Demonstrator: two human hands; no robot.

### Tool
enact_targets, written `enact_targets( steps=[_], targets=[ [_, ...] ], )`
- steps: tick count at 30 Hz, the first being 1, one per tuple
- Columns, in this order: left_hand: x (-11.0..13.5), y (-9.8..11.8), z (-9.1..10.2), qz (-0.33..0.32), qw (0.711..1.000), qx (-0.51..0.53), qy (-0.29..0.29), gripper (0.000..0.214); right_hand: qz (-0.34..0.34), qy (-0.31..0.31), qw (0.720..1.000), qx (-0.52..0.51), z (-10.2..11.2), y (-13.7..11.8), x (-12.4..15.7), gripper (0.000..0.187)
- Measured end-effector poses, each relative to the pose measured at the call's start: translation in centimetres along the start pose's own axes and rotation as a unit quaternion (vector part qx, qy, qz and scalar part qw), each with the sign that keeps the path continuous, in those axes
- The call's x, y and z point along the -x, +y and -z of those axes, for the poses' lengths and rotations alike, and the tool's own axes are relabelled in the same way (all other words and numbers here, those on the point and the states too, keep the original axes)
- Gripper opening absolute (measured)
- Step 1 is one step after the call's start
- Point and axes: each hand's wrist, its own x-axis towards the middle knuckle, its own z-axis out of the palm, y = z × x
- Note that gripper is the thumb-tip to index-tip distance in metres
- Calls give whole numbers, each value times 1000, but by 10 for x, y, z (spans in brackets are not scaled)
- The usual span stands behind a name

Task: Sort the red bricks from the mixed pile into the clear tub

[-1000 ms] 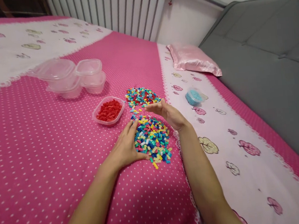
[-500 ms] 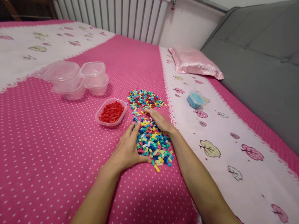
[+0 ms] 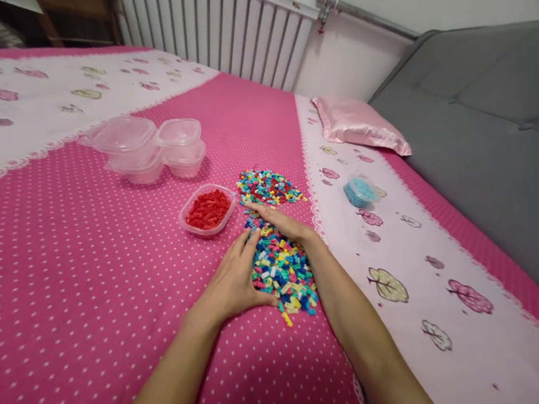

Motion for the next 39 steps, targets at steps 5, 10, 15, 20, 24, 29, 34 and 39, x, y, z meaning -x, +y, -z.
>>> enact_targets(
  steps=[5, 10, 15, 20, 24, 29, 34, 39],
  targets=[
    [-1, -1, -1, -14, 1000, 7, 7, 125, 52, -48, 996, 48, -5, -9, -3, 61],
    [-1, -2, 1, -32, 998, 43, 21, 123, 3, -54, 998, -29, -4, -18, 4, 59],
    [1, -3, 1, -39, 996, 66, 37, 124, -21, -55, 995, -82, 8, -29, 16, 59],
    [3, -2, 2, -27, 998, 54, 34, 126, -2, -172, 983, -66, 25, -58, 36, 45],
    [4, -1, 4, -4, 1000, 24, 2, 123, 0, -209, 977, -54, 35, -78, 52, 38],
    [5, 1, 6, 10, 1000, 3, -13, 122, 2, 4, 995, -100, 44, -65, 52, 31],
    [5, 1, 5, 2, 1000, 9, -3, 120, -49, 346, 936, -43, 60, 0, 30, 40],
    [4, 1, 6, 4, 1000, -9, -17, 121, -96, 406, 908, 36, 64, 60, 19, 48]
  ],
)
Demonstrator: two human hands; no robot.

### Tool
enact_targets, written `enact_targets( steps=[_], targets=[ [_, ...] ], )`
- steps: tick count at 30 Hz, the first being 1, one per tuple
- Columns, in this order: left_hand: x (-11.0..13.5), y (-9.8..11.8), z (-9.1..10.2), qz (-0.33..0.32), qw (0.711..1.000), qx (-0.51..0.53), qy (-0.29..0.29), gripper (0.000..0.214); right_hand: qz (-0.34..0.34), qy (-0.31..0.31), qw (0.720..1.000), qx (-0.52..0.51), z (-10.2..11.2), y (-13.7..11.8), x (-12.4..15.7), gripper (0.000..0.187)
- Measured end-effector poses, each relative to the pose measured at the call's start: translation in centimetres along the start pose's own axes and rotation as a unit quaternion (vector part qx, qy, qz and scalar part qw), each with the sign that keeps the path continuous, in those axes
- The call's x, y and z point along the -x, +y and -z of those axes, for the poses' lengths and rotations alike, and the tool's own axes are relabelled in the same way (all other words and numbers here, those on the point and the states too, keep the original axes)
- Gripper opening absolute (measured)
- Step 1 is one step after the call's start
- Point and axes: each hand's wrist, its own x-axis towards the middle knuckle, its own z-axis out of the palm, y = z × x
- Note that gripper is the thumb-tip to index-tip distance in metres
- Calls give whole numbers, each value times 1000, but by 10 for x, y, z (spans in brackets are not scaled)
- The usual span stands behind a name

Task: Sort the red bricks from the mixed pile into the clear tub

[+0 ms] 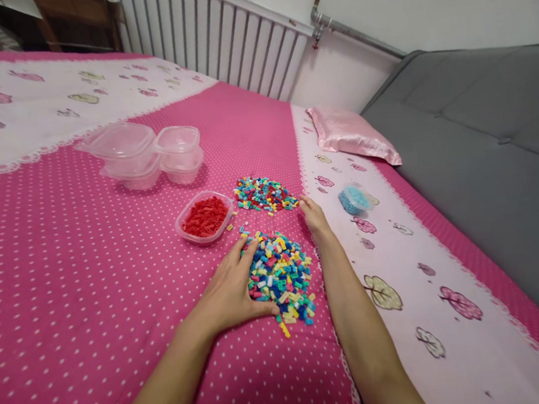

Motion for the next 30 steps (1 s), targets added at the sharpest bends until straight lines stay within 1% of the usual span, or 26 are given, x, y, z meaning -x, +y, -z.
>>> enact_targets(
  steps=[2, 5, 7, 9, 11, 14, 18, 20, 22, 24, 26, 28, 30],
  targets=[
    [0, 1, 0, 6, 1000, -8, -7, 121, 4, -9, 999, 36, -4, 8, 0, 53],
    [-1, 2, 1, 11, 1000, -14, -12, 120, 63, -51, 994, 75, -8, 7, 2, 58],
    [0, 2, 1, 11, 1000, -14, -12, 121, 114, -71, 986, 98, -8, 2, 3, 52],
    [0, 2, 1, 13, 1000, -14, -12, 121, 139, -68, 980, 125, -8, -2, 5, 44],
    [1, 2, 1, 16, 1000, -13, -14, 121, 137, -56, 977, 150, -8, -4, 7, 41],
    [0, 2, 1, 17, 1000, -14, -16, 121, 127, -42, 976, 174, -8, -4, 8, 42],
    [0, 2, 1, 18, 1000, -17, -19, 121, 129, -17, 975, 180, -9, -1, 8, 35],
    [0, 2, 1, 20, 999, -19, -21, 121, 128, -1, 976, 179, -9, 0, 7, 35],
    [0, 3, 1, 22, 999, -21, -21, 120, 138, 0, 974, 179, -10, 0, 7, 39],
    [0, 4, 1, 24, 999, -20, -22, 121, 154, -10, 971, 183, -10, -2, 8, 38],
    [0, 4, 2, 26, 999, -18, -23, 121, 158, -17, 968, 193, -10, -6, 10, 30],
    [0, 4, 3, 26, 999, -17, -22, 120, 147, -19, 968, 204, -9, -10, 11, 19],
    [0, 4, 3, 25, 999, -18, -22, 120, 128, -12, 969, 211, -9, -13, 12, 19]
  ],
)
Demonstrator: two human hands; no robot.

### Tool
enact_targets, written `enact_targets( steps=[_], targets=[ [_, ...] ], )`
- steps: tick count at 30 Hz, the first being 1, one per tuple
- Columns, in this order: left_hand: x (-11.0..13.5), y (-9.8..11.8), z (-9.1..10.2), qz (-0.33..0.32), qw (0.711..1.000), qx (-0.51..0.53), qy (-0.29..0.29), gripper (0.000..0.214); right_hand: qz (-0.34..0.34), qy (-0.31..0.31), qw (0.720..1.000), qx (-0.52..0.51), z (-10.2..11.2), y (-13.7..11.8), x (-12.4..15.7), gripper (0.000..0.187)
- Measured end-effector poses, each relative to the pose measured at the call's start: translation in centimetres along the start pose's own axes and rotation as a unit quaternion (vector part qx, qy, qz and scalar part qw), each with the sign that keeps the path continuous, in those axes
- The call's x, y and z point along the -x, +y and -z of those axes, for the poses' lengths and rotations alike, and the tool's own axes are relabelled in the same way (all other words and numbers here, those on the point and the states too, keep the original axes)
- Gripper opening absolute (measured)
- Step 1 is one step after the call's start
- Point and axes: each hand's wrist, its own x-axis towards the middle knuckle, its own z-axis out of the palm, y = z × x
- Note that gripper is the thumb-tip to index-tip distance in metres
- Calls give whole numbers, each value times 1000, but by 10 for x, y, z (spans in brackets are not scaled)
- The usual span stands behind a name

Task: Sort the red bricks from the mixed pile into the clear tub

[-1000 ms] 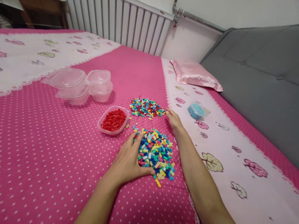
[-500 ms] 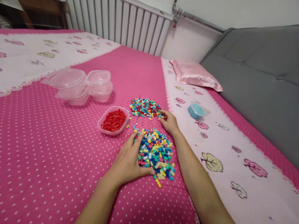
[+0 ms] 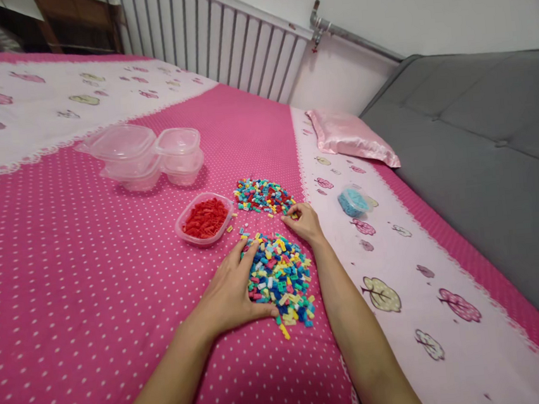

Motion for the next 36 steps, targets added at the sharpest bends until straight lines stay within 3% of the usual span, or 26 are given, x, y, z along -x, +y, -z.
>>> enact_targets(
  steps=[5, 8, 11, 16, 22, 30, 36],
  targets=[
    [0, 0, 0, -3, 1000, 4, 2, 119, -55, 24, 996, -68, -1, 0, -1, 32],
    [1, 0, 0, -5, 1000, 5, 1, 120, -6, -3, 997, -71, -3, 2, -2, 44],
    [1, 1, 0, 2, 1000, 3, -4, 120, 30, -25, 999, -26, -4, 1, -2, 36],
    [1, 1, 0, 1, 1000, 2, 0, 119, 2, -8, 1000, 5, -3, 1, 0, 20],
    [1, 1, -1, 3, 1000, 5, -1, 120, 24, 21, 999, -15, -10, 9, 0, 53],
    [1, 1, 0, 2, 1000, -2, 0, 120, 63, -27, 998, -7, -9, 7, 0, 61],
    [0, 1, -1, -6, 1000, 14, 9, 118, 55, -46, 997, 11, -6, 2, 0, 39]
  ],
)
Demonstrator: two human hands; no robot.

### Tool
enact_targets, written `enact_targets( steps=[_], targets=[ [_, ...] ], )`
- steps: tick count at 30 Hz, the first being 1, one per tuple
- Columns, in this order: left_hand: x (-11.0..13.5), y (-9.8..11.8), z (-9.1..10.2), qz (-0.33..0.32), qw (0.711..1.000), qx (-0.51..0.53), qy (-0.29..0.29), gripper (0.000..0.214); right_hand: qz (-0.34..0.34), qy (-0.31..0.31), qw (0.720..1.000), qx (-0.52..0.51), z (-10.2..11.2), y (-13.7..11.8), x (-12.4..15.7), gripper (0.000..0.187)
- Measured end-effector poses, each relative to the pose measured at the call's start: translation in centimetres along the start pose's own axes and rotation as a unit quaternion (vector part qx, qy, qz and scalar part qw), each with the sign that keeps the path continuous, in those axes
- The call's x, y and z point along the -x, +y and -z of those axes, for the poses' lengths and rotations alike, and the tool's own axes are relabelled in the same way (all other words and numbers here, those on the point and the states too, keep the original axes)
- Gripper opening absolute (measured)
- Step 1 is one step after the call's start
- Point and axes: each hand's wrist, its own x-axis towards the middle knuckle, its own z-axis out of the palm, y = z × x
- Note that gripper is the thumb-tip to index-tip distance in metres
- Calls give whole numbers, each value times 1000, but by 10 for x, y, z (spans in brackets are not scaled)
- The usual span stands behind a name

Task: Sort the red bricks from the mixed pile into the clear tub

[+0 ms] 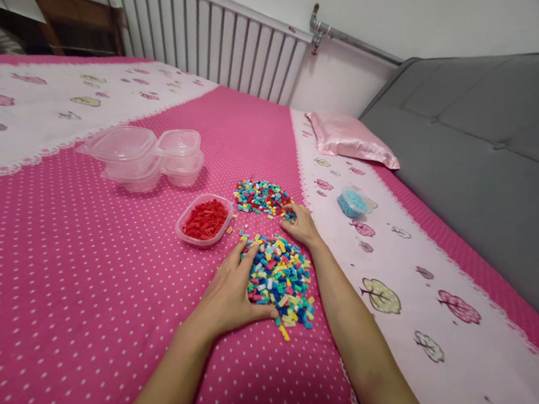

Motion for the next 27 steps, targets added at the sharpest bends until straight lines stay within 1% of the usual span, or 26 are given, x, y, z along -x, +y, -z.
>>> enact_targets(
  steps=[3, 7, 10, 13, 15, 18, 21, 27],
  targets=[
    [1, 0, 0, 0, 1000, 2, 0, 118, -10, 3, 1000, 14, 0, -1, 0, 27],
    [1, 1, 2, -1, 1000, 9, 7, 117, -16, 21, 1000, 15, 0, -2, 1, 16],
    [1, 1, 2, -6, 1000, 9, 11, 117, -25, 38, 999, 14, -1, -3, 2, 19],
    [1, 1, 1, -6, 1000, 7, 7, 118, -31, 46, 998, 10, -2, -2, 2, 32],
    [1, 2, 1, -4, 1000, 2, 3, 118, -27, 35, 999, 12, -3, -1, 2, 36],
    [1, 3, 2, 1, 1000, -6, -1, 117, -19, 24, 999, 20, -5, 0, 1, 30],
    [1, 3, 2, -2, 1000, 3, 6, 117, -23, 27, 999, 21, -5, 1, 1, 23],
    [1, 2, 2, -2, 1000, 6, 4, 117, -19, 30, 999, 11, -2, -3, 1, 20]
  ],
)
